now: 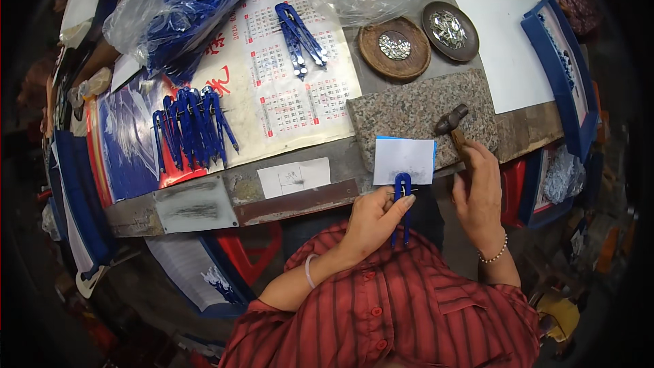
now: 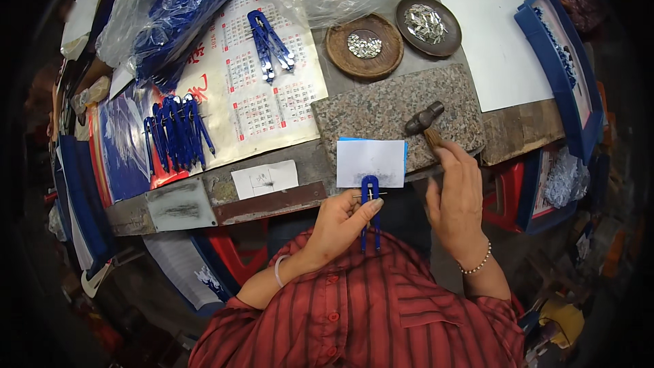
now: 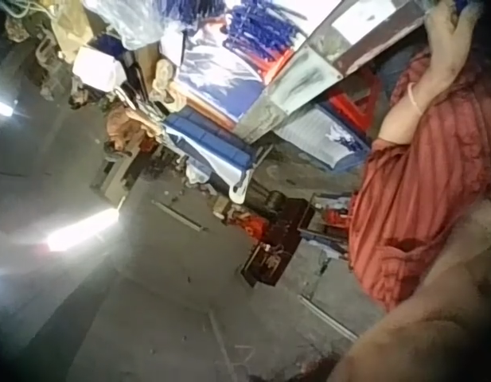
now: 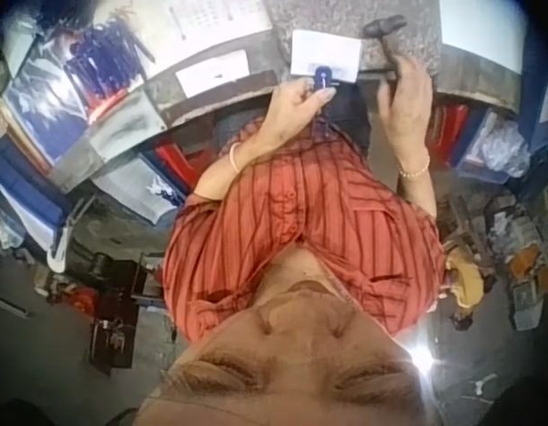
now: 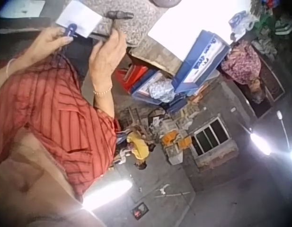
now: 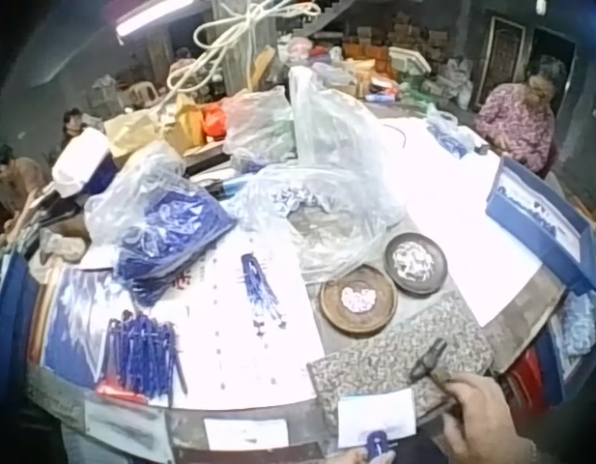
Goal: The recorder is manual assembling small silver rivets onto blue plastic straps using a hammer and a stone slab base.
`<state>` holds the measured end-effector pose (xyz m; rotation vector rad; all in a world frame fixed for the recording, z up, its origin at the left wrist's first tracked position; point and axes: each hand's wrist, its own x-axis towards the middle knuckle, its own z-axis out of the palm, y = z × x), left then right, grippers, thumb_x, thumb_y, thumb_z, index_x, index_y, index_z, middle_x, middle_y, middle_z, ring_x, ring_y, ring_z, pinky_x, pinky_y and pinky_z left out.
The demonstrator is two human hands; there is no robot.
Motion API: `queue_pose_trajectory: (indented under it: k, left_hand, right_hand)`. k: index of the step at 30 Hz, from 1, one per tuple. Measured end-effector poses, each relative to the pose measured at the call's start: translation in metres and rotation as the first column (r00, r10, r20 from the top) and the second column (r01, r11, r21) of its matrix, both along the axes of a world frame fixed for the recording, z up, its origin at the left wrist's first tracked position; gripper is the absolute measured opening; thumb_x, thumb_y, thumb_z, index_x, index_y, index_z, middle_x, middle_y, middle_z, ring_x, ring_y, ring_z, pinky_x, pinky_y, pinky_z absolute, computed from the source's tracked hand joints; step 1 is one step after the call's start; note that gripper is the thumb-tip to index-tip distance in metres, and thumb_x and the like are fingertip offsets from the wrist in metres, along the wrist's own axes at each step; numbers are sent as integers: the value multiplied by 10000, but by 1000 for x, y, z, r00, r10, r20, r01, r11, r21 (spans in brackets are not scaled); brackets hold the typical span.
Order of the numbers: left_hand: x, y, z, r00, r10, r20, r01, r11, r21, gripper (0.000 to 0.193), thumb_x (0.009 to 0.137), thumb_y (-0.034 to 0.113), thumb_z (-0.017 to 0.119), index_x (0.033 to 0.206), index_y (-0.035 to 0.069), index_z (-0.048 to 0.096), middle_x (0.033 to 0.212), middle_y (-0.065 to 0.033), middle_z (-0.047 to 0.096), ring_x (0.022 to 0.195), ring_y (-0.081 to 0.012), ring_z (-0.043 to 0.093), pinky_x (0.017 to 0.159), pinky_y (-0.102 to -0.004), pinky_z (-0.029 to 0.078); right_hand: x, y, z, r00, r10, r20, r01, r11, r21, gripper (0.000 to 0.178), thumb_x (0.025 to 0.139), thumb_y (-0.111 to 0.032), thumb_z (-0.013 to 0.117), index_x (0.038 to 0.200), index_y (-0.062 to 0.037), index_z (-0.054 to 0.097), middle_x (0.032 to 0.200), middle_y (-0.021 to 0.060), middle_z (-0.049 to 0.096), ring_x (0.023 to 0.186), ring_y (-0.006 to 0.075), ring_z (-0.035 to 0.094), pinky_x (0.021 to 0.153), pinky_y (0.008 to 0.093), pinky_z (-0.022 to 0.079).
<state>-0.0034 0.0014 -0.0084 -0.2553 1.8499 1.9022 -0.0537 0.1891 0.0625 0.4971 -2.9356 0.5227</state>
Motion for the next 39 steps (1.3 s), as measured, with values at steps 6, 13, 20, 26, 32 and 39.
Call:
queue_pose_trajectory:
  k: [6, 13, 20, 26, 32, 39]
  left_hand:
    - [-1, 0, 0, 1000, -2, 17, 2, 1000, 20, 272, 918, 218, 621, 743, 21, 555, 588, 76, 445, 552, -3, 362, 464, -209, 299]
    - [1, 2, -1, 998, 12, 68, -15, 999, 47, 262, 919, 228, 622, 750, 38, 563, 593, 83, 451, 542, 8, 357, 456, -197, 287]
    - [1, 1, -3, 998, 12, 57, -16, 997, 75, 215, 919, 215, 620, 814, 27, 610, 619, 65, 502, 549, 0, 407, 460, -190, 314]
    - [0, 1, -3, 999, 13, 45, -16, 998, 64, 192, 923, 182, 605, 883, -3, 635, 637, 63, 516, 555, -4, 412, 462, -195, 318]
    - [2, 0, -10, 1000, 9, 26, -12, 995, 103, 208, 918, 201, 614, 885, -3, 635, 649, 68, 518, 558, 3, 404, 467, -191, 313]
    - [6, -1, 0, 998, 1, 57, -2, 1000, 15, 194, 907, 183, 619, 851, -3, 635, 651, 45, 544, 576, -16, 464, 490, -203, 359]
  right_hand:
    - [4, 15, -22, 984, -141, 109, 130, 986, 103, 471, 774, 53, 560, 1226, 20, 431, 1193, 214, 494, 1012, 401, 547, 831, 419, 467]
    - [24, 15, -4, 975, 93, 204, -9, 926, -378, 383, 887, -33, 549, 1245, 39, 435, 1118, 242, 554, 995, 417, 575, 816, 401, 487]
    - [41, -1, 6, 926, 294, 236, -170, 885, -433, 463, 861, -9, 571, 1298, 36, 424, 1003, 203, 591, 811, 353, 627, 670, 372, 512]
    - [48, -1, -3, 926, 297, 231, -216, 923, -318, 541, 812, 16, 606, 1317, 36, 414, 886, 160, 567, 696, 309, 596, 587, 360, 485]
    - [70, 20, 22, 949, 297, 105, -251, 916, -314, 467, 779, 2, 626, 1227, 50, 501, 814, 122, 566, 638, 246, 584, 511, 326, 454]
    - [51, 0, -2, 935, 253, 248, -225, 965, -138, 523, 804, -10, 609, 1300, 7, 445, 813, 137, 550, 632, 298, 567, 511, 368, 458]
